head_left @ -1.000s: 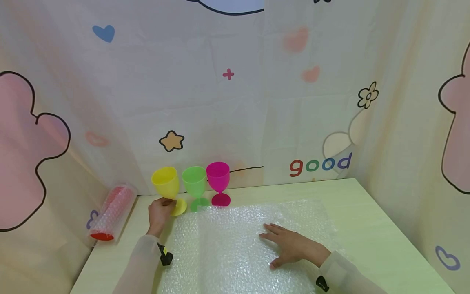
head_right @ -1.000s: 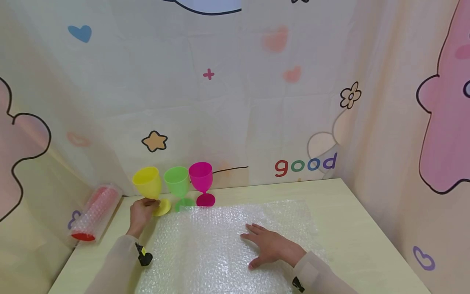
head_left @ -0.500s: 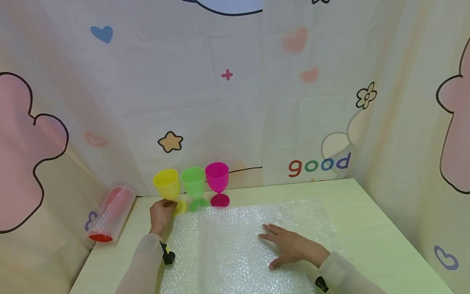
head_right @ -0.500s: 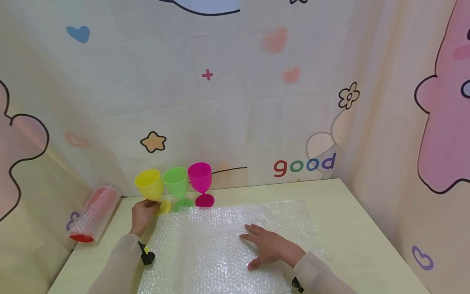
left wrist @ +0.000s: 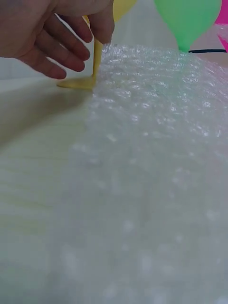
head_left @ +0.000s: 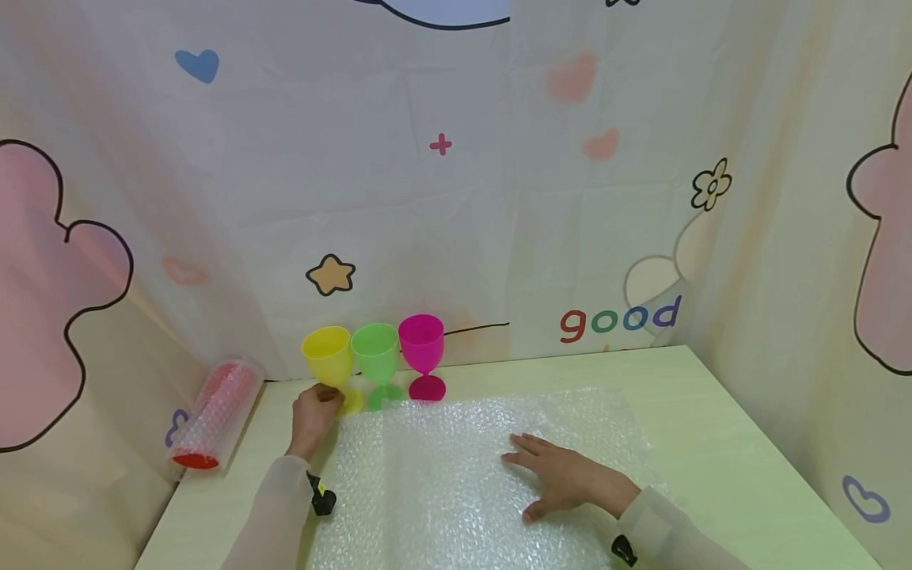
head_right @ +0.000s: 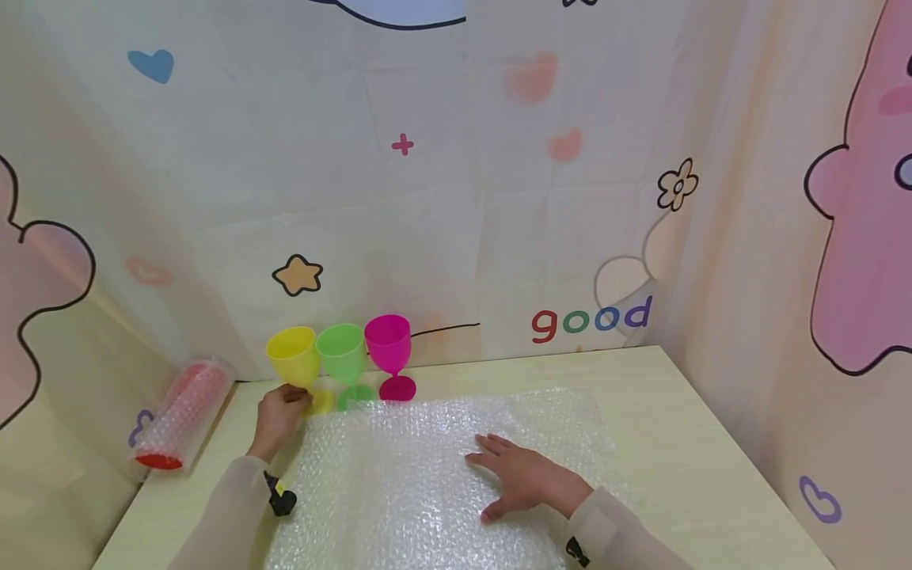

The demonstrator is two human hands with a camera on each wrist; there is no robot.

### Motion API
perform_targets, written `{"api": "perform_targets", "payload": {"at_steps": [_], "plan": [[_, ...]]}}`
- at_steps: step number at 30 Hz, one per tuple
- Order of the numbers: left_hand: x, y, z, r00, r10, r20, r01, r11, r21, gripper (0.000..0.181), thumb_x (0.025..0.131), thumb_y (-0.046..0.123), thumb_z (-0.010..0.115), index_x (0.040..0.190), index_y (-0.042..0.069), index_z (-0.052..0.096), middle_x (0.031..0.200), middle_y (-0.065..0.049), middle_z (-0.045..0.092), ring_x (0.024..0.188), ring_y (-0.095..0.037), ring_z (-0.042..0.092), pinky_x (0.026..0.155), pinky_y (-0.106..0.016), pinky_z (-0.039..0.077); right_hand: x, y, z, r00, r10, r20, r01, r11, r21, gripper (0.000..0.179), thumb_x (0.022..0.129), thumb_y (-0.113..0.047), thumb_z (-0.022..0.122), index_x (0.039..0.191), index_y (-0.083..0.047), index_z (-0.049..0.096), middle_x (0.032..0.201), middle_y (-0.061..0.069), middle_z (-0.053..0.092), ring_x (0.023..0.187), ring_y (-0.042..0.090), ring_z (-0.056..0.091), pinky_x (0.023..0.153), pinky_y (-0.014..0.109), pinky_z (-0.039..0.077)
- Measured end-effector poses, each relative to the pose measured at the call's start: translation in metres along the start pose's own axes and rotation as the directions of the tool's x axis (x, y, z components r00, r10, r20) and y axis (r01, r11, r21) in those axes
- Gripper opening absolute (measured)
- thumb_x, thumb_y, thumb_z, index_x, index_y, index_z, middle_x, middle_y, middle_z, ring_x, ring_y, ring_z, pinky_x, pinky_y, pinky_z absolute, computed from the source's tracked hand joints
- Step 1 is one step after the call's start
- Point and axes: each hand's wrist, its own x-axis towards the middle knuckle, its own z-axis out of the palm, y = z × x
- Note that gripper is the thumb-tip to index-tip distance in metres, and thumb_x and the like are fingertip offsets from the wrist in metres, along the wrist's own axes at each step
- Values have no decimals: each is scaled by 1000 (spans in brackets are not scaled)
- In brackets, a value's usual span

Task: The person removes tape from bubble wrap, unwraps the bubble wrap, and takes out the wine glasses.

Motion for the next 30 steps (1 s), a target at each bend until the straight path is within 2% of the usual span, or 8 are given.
{"api": "perform_targets", "payload": {"at_steps": [8,14,18,23,28,30], "plan": [[-14,0,-12,999,-28,16,28,1000,-5,39,94,23,60,126,0,61,126,-23,65,114,-38,64,90,-48,56,1,1,1,1000,-3,-12,3,1000,-25,93,70,-59,78,149,-26,42,163,6,27,150,32,26,115,55,35],[-29,5,-23,1000,-2,15,2,1000,3,38,95,22,58,127,2,61,127,-20,65,113,-37,66,91,-48,55,1,0,2,1000,-12,-19,11,999,-31,94,70,-59,78,149,-24,42,163,8,27,150,33,26,115,55,35],[-42,15,-27,998,55,33,-55,998,3,39,95,20,59,129,1,60,129,-21,64,115,-38,64,92,-50,55,0,-1,1,1000,-11,-16,10,1000,-27,93,70,-59,78,149,-23,42,163,8,27,150,33,26,115,55,35],[-59,30,-30,988,149,45,-150,989,12,39,94,17,63,128,-1,59,130,-21,63,117,-39,63,95,-50,53,-1,-1,1,1000,-13,-16,13,1000,-26,93,71,-59,78,149,-23,42,163,8,27,150,32,26,116,55,34],[-77,47,-30,967,243,74,-249,966,75,40,93,18,66,129,2,60,132,-19,62,119,-39,60,97,-51,52,-1,-2,0,1000,-15,-15,14,1000,-21,94,71,-59,77,149,-22,42,163,8,27,150,32,25,116,55,33],[-84,53,-29,952,290,96,-300,947,116,43,92,21,67,131,4,59,134,-17,62,122,-38,59,99,-53,50,-1,-3,0,1000,-13,-13,13,1000,-16,93,71,-59,77,149,-22,42,163,8,27,150,32,25,116,55,33]]}}
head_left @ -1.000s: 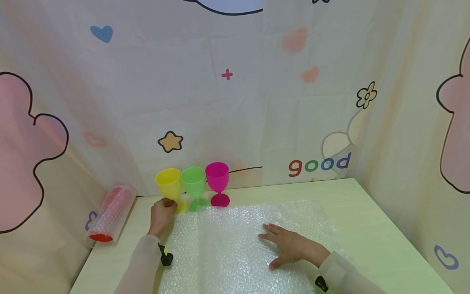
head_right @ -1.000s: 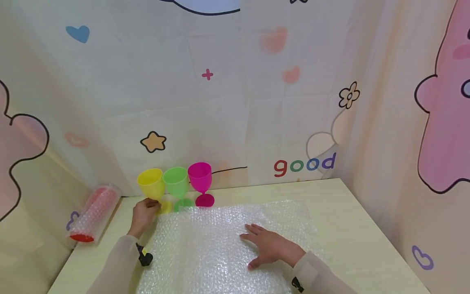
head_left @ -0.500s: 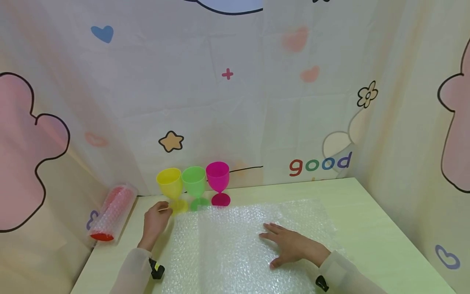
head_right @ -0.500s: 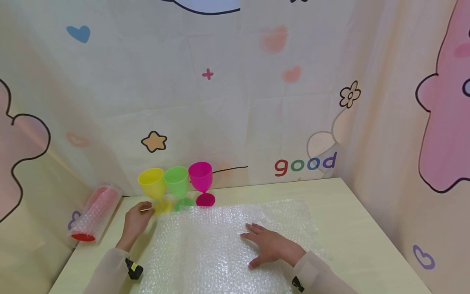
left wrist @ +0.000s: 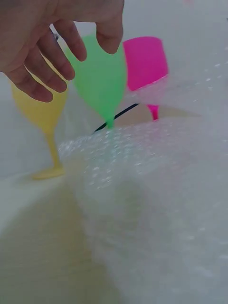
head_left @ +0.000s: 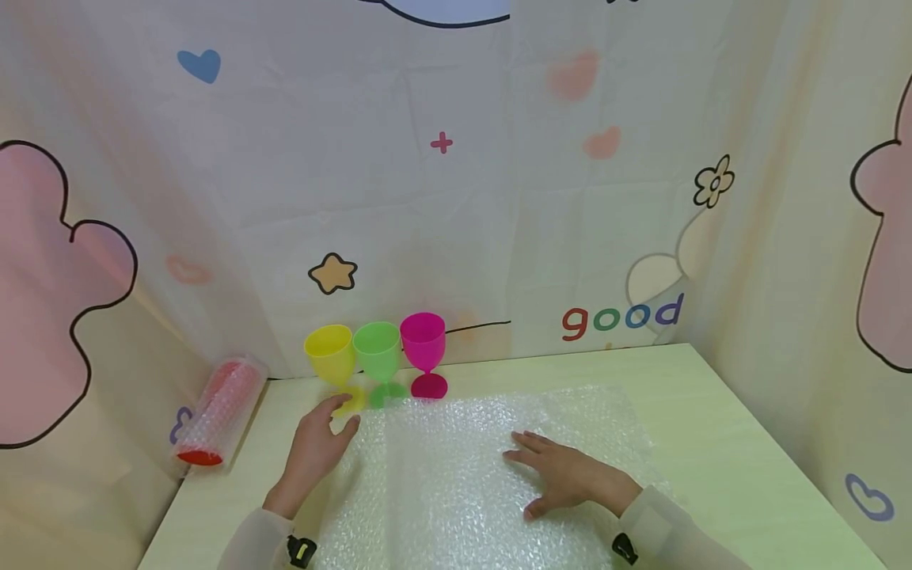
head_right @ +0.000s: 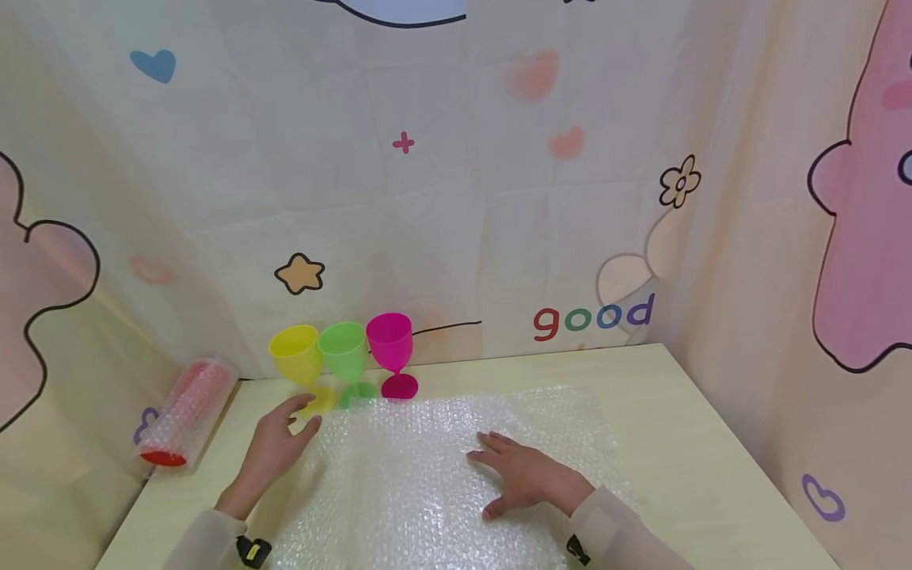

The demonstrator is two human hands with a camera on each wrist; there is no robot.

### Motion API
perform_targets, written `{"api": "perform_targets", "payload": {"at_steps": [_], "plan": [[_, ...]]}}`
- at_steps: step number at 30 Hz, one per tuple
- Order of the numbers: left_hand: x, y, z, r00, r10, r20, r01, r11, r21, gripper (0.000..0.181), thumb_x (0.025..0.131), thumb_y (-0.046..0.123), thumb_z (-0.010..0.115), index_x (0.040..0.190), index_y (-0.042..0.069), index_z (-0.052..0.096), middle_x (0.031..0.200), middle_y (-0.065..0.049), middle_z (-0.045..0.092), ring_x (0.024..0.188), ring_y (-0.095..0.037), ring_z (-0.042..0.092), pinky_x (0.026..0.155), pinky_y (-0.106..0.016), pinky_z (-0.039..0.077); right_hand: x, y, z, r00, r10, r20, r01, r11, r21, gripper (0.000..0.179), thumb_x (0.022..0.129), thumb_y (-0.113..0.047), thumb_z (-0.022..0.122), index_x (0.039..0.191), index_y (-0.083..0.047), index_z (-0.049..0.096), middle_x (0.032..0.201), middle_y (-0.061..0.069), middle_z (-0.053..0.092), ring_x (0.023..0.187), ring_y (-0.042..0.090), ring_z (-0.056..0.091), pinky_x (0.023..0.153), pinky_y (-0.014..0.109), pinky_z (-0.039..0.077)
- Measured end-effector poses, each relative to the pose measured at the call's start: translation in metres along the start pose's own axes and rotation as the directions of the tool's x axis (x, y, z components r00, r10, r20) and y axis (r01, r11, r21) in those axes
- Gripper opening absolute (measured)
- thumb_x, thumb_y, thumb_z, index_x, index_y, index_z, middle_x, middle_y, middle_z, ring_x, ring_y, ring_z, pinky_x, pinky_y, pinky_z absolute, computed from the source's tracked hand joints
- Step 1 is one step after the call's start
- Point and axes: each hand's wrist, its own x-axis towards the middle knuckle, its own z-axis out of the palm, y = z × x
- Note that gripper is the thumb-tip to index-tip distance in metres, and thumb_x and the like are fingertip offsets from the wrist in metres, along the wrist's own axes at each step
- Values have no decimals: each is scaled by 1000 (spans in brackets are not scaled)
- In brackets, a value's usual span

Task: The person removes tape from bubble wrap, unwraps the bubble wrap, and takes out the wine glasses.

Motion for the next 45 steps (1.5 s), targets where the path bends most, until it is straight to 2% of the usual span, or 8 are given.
{"api": "perform_targets", "payload": {"at_steps": [7,12,18,23,29,33,40,45], "plan": [[-20,31,9,981,134,138,-154,977,147,57,88,31,72,139,12,54,146,-11,52,135,-33,49,107,-53,45,-1,-1,-1,1000,3,0,-3,1000,11,92,72,-57,78,149,-23,42,163,7,26,151,32,25,116,55,33],[-28,39,16,945,166,282,-215,965,152,67,87,38,72,146,18,47,156,-6,40,141,-31,42,109,-53,43,0,0,0,1000,2,-6,-2,1000,8,93,71,-58,78,149,-23,42,163,7,27,150,32,25,116,55,33],[-34,34,21,902,198,383,-276,948,159,72,86,43,72,148,19,45,159,-6,36,145,-32,37,112,-54,39,1,1,1,1000,5,-1,-5,1000,17,92,71,-57,79,149,-24,43,163,7,27,150,32,26,116,55,33],[-36,28,23,871,189,453,-281,949,145,75,85,49,70,149,19,44,160,-6,33,147,-34,32,113,-57,36,0,0,0,1000,5,1,-5,1000,-8,92,71,-57,79,149,-24,43,163,7,27,150,32,26,116,54,34],[-38,23,25,842,147,518,-246,961,128,78,84,53,69,149,19,43,161,-7,31,148,-35,29,114,-59,33,-5,-1,-1,1000,-7,-11,7,999,-39,90,72,-60,77,148,-24,44,162,8,29,150,32,27,115,54,35],[-41,21,25,833,126,539,-223,968,118,78,84,53,69,149,19,42,162,-7,30,149,-35,27,114,-60,32,-9,-2,-3,999,-23,-32,22,999,-39,89,72,-60,76,147,-23,45,161,9,31,149,32,29,114,53,36],[-45,20,26,831,141,539,-233,967,106,78,85,53,69,149,17,43,161,-9,31,148,-36,28,114,-60,33,-14,-2,-4,997,-34,-69,31,999,-41,85,74,-60,75,146,-23,48,160,9,34,147,32,34,112,53,39],[-46,19,27,815,147,560,-234,968,86,79,85,57,67,148,16,44,161,-10,31,149,-37,27,114,-62,31,-17,-1,-5,995,-35,-92,29,998,-63,83,74,-58,76,144,-22,49,159,10,36,146,33,35,113,53,38]]}}
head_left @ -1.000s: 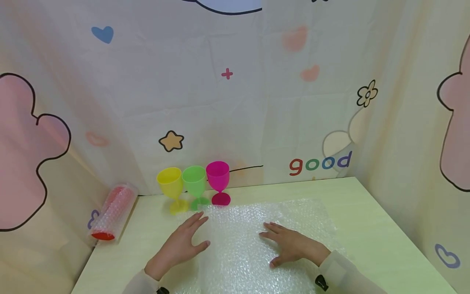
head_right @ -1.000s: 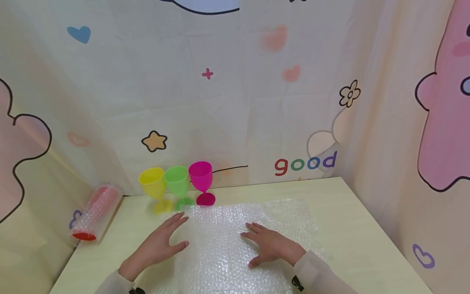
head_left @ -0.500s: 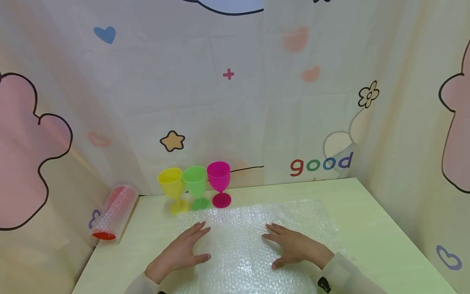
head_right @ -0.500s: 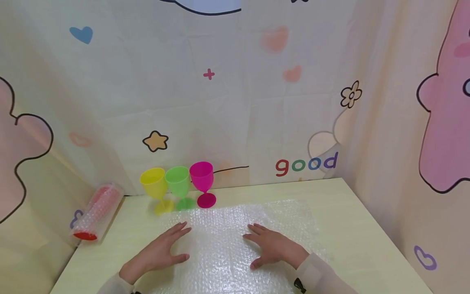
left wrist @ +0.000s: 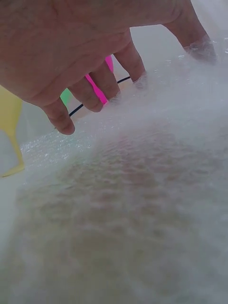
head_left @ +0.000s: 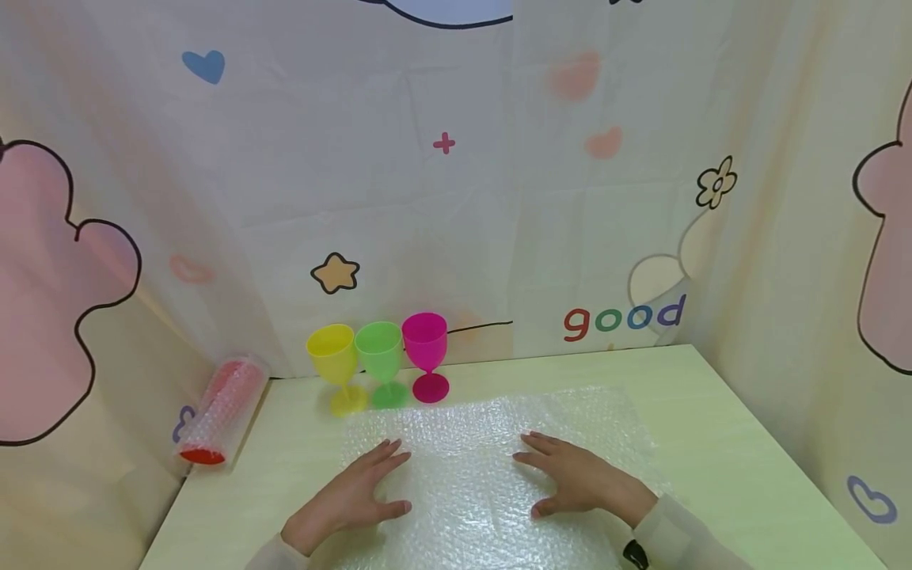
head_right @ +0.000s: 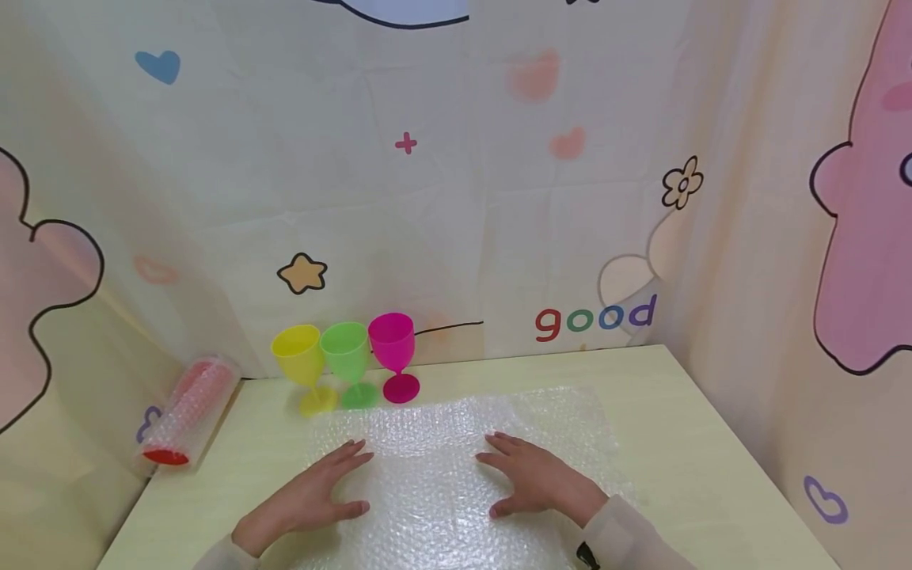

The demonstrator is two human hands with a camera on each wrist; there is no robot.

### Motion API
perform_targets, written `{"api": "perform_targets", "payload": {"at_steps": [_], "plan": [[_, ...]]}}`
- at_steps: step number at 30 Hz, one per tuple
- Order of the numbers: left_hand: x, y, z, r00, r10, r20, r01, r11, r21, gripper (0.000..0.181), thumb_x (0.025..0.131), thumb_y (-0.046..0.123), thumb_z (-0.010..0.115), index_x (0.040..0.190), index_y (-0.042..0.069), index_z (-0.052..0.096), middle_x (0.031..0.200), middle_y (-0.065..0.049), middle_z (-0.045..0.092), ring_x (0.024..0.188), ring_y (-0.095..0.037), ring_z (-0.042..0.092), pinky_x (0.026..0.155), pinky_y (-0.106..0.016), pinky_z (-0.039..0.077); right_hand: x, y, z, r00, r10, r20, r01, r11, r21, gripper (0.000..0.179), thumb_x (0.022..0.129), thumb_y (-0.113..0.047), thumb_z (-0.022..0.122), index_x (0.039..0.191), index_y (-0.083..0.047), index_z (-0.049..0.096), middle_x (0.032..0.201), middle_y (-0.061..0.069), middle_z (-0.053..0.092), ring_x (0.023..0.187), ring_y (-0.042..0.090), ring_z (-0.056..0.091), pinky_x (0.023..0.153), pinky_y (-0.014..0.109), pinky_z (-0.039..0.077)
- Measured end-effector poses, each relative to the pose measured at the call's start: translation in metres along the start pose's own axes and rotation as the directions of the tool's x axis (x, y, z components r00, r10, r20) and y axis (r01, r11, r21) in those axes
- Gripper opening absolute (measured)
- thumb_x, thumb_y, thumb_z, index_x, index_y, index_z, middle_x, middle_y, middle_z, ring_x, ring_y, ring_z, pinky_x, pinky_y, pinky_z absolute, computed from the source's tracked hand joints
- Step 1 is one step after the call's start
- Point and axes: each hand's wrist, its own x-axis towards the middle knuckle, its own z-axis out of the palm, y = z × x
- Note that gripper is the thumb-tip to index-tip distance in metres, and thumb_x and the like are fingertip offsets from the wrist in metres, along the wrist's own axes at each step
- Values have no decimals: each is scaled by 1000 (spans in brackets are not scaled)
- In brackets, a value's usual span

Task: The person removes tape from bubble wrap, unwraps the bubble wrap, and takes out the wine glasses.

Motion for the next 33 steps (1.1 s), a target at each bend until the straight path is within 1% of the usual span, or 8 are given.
{"api": "perform_targets", "payload": {"at_steps": [6,10,14,16,20,25,28,33], "plan": [[0,-3,3,1000,2,23,-2,1000,10,80,83,58,67,147,15,46,161,-10,32,149,-36,27,114,-60,31,-3,1,0,1000,14,20,-15,1000,24,83,75,-57,76,145,-21,49,159,10,35,146,34,35,111,55,40],[-1,-2,2,1000,-3,23,3,1000,10,79,85,58,66,147,15,45,161,-9,31,149,-36,27,114,-60,32,-4,1,1,999,25,36,-27,998,48,83,75,-58,75,145,-22,48,159,10,34,146,35,33,111,56,39],[-4,1,-2,1000,-5,9,4,1000,12,79,87,61,62,148,16,44,162,-8,30,149,-35,26,114,-61,31,-4,1,1,999,30,42,-33,998,56,83,75,-57,76,145,-23,49,159,10,35,146,35,33,112,56,38],[-6,2,-6,1000,-3,-12,3,1000,21,78,87,62,60,148,17,44,162,-8,30,149,-35,27,114,-60,32,-5,1,1,999,31,42,-34,998,57,83,74,-57,76,145,-23,49,159,10,35,146,35,33,112,56,38],[-13,2,-14,997,0,-74,3,999,41,76,88,61,61,148,17,45,161,-9,32,149,-35,28,115,-59,33,-5,1,2,998,41,46,-44,997,63,84,74,-57,76,145,-24,48,160,9,34,147,35,33,112,56,38],[-22,-7,-27,989,-10,-146,15,999,30,77,87,59,63,147,15,46,160,-10,33,149,-37,27,113,-61,33,-5,2,4,997,51,49,-55,996,68,83,75,-56,77,145,-24,48,160,9,34,147,34,33,112,56,37],[-28,-18,-37,979,-47,-199,57,997,43,78,87,60,63,149,15,44,161,-10,32,149,-37,26,112,-61,34,-5,2,4,998,50,46,-53,996,68,82,75,-56,76,145,-23,48,159,9,35,146,35,33,113,56,37],[-40,-33,-55,952,-102,-288,126,990,67,79,88,58,63,149,13,42,160,-13,32,147,-40,28,109,-66,34,-5,1,4,998,47,47,-51,996,72,84,74,-57,75,146,-24,47,160,9,34,146,35,33,112,56,38]]}}
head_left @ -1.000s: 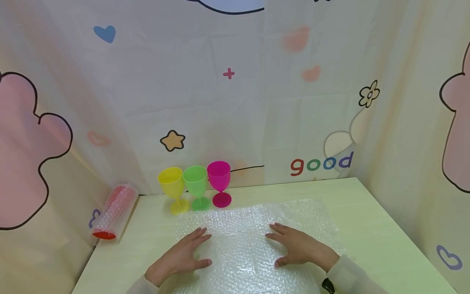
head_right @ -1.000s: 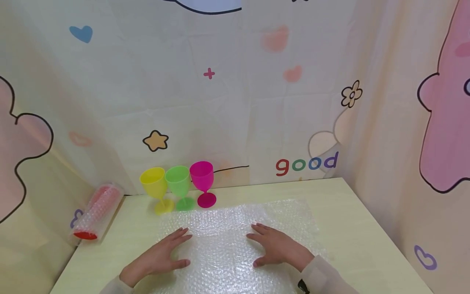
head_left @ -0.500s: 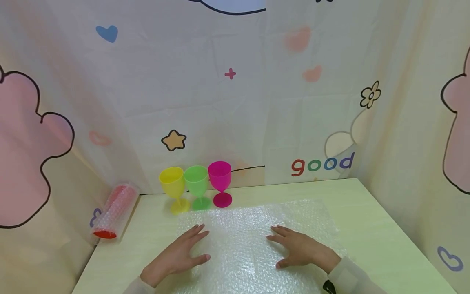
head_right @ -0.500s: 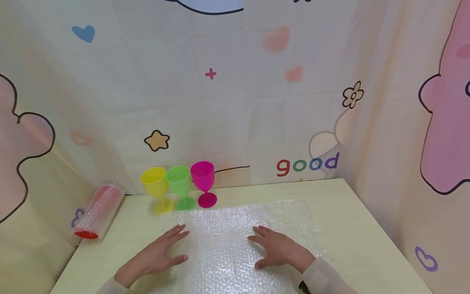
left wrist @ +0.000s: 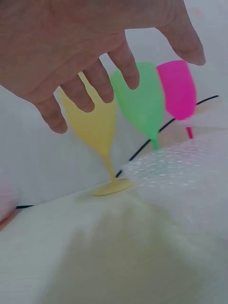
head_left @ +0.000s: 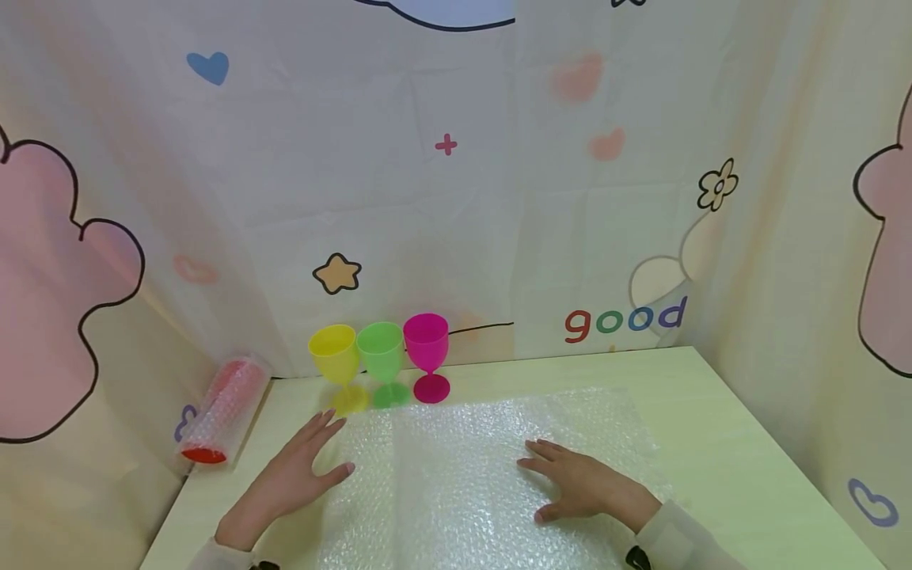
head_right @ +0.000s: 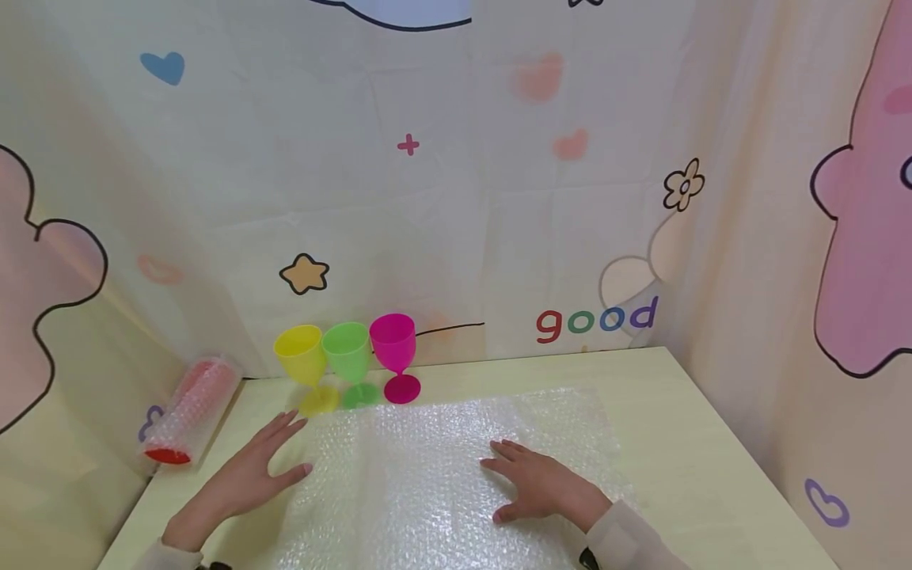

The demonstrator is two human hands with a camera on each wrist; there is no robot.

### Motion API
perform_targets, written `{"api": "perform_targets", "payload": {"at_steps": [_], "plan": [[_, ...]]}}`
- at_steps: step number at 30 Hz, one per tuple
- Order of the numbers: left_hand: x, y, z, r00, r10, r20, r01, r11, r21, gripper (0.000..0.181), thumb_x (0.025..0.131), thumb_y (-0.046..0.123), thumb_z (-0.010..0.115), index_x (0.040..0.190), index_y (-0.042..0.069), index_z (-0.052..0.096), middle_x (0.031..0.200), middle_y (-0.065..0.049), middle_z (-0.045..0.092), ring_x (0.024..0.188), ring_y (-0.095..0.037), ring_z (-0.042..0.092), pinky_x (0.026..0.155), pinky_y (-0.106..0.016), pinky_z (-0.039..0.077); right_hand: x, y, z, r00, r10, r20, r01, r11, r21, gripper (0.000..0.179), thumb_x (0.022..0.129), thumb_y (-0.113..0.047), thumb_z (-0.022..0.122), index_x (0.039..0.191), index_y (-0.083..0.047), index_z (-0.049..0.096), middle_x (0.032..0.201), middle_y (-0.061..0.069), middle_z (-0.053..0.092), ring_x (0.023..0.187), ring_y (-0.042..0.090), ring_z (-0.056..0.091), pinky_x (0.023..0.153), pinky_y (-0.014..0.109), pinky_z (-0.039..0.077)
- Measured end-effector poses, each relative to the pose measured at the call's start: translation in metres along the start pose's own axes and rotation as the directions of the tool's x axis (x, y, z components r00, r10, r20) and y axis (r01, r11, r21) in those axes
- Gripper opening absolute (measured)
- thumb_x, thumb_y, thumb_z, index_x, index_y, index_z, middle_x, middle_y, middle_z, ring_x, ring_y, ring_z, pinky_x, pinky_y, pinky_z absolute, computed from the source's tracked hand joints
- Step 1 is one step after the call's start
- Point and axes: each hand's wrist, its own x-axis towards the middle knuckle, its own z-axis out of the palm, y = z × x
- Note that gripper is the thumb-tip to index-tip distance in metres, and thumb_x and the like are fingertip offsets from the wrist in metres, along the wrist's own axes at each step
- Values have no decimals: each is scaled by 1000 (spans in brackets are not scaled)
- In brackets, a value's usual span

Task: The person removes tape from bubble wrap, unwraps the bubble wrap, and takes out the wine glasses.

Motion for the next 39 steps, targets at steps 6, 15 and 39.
{"api": "perform_targets", "payload": {"at_steps": [6,15,39], "plan": [[0,-16,-21,997,-65,-50,68,996,50,81,90,60,59,150,10,39,160,-19,29,145,-45,28,104,-70,35,1,1,0,1000,-1,-5,1,1000,-4,84,74,-58,76,146,-24,47,160,9,34,146,35,34,111,55,39],[4,-43,-55,972,-171,-162,181,982,49,81,95,53,56,151,1,31,157,-29,25,141,-52,27,107,-70,30,3,1,-1,1000,8,-7,-8,1000,-17,83,75,-58,75,145,-25,48,160,8,35,146,34,34,112,55,38],[-5,-117,-47,918,-236,-319,283,953,109,71,92,26,63,143,-12,33,144,-44,30,130,-62,29,99,-76,28,2,0,3,1000,17,4,-17,1000,-11,81,75,-57,75,145,-25,48,159,8,36,145,34,35,112,56,38]]}}
